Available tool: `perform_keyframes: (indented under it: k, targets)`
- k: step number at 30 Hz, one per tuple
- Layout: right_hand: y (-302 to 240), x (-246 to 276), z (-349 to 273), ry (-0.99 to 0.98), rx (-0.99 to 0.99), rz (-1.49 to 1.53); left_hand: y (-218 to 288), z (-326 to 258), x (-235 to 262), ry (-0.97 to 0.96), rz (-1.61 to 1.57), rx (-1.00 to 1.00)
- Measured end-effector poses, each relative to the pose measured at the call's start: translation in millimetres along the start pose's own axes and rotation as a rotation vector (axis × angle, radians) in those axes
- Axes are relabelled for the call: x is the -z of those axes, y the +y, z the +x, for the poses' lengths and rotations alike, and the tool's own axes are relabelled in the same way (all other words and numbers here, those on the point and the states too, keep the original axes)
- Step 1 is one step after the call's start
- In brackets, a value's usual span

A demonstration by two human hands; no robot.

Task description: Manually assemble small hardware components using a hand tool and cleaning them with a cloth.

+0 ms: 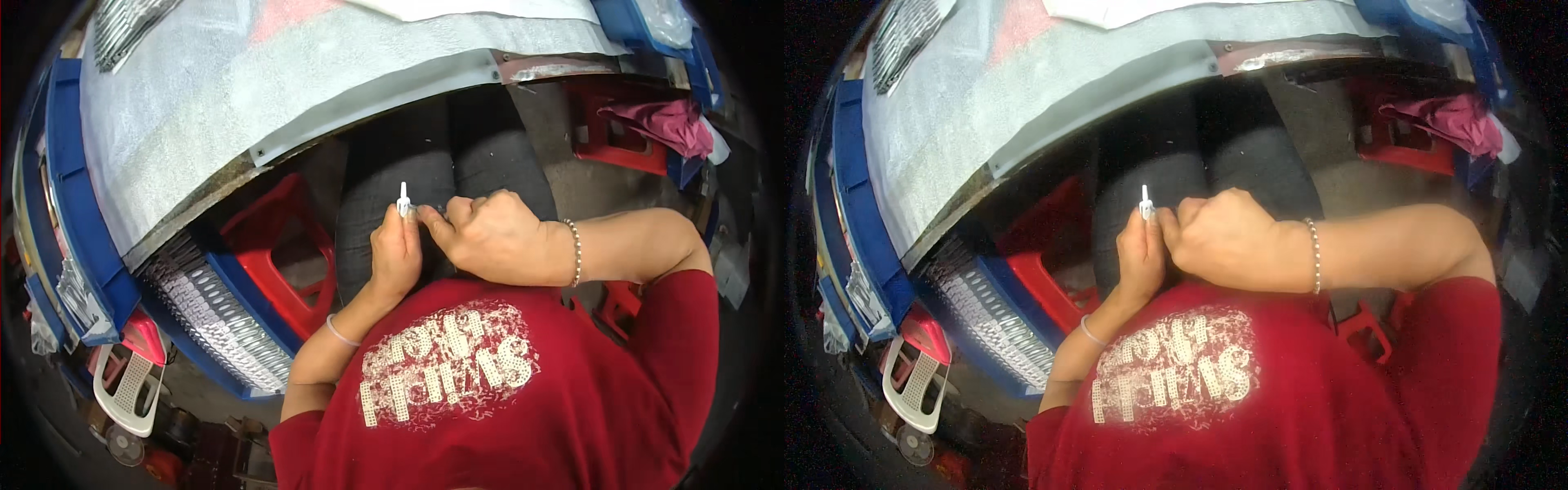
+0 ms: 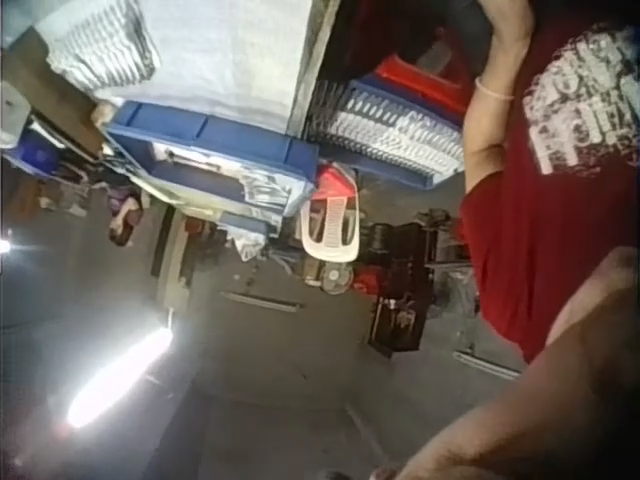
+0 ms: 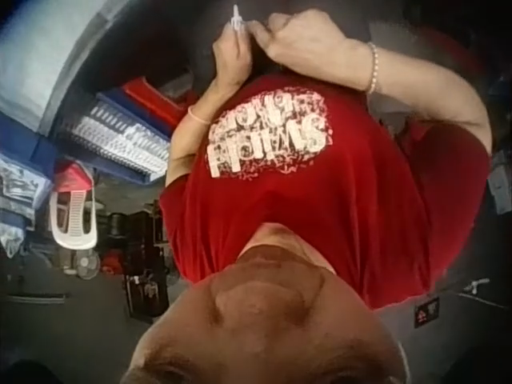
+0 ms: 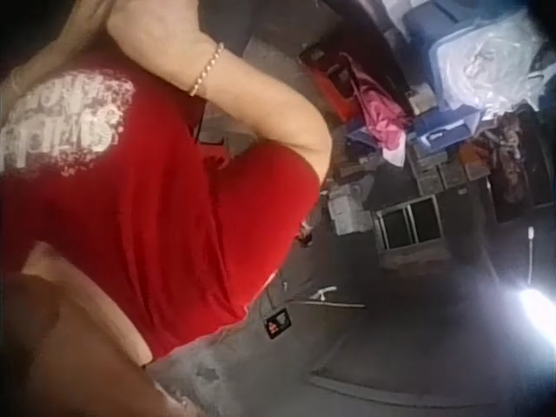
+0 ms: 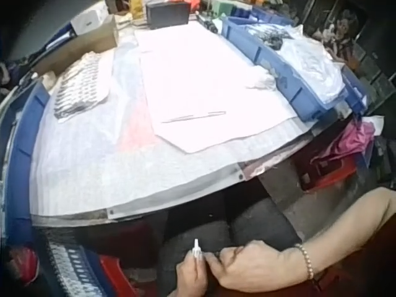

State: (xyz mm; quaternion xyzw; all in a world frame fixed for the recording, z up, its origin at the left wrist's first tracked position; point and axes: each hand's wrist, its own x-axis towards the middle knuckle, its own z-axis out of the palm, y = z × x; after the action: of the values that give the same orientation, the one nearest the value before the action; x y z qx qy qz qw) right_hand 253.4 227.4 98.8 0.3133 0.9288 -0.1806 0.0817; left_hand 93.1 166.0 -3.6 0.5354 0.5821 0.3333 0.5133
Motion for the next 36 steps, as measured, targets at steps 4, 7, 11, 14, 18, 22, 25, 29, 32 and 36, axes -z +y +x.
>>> perform_keyframes:
  k: [4, 7, 11, 14, 18, 22, 25, 29, 32, 36]
  targets:
    - [9, -1, 2, -0.008, -0.135, 0.202, -3, 6, -2, 0.003, 0.089, -0.033]
    - [11, -9, 2, -0.004, -0.312, 0.380, -5, 7, -1, 0.008, 0.090, -0.059]
    - [16, -26, -6, 0.114, -0.507, 0.935, -2, 4, 0, 0.014, 0.101, -0.097]
    - [15, -26, -14, 0.071, -0.545, 1.267, 0, 2, 4, 0.039, 0.108, -0.183]
    - [2, -7, -28, 0.406, -0.377, 0.559, 32, -6, 28, -0.188, -0.575, 0.382]
    - [-12, -21, -29, 0.352, -0.332, 0.677, 44, 4, 51, -0.256, -0.284, 0.092]
    - [-19, -31, -15, 0.277, -0.298, 1.071, 66, 6, 53, -0.304, -0.350, 0.205]
    - [-19, -56, -10, 0.095, -0.451, 1.666, 55, 9, 54, -0.356, -0.613, 0.421]
    - [-14, -45, -4, -0.117, -0.589, 1.666, 48, 3, 50, -0.344, -0.531, 0.546]
    - [-11, -50, -7, -0.033, -0.393, 1.563, 57, -7, 42, -0.191, -0.048, 0.009]
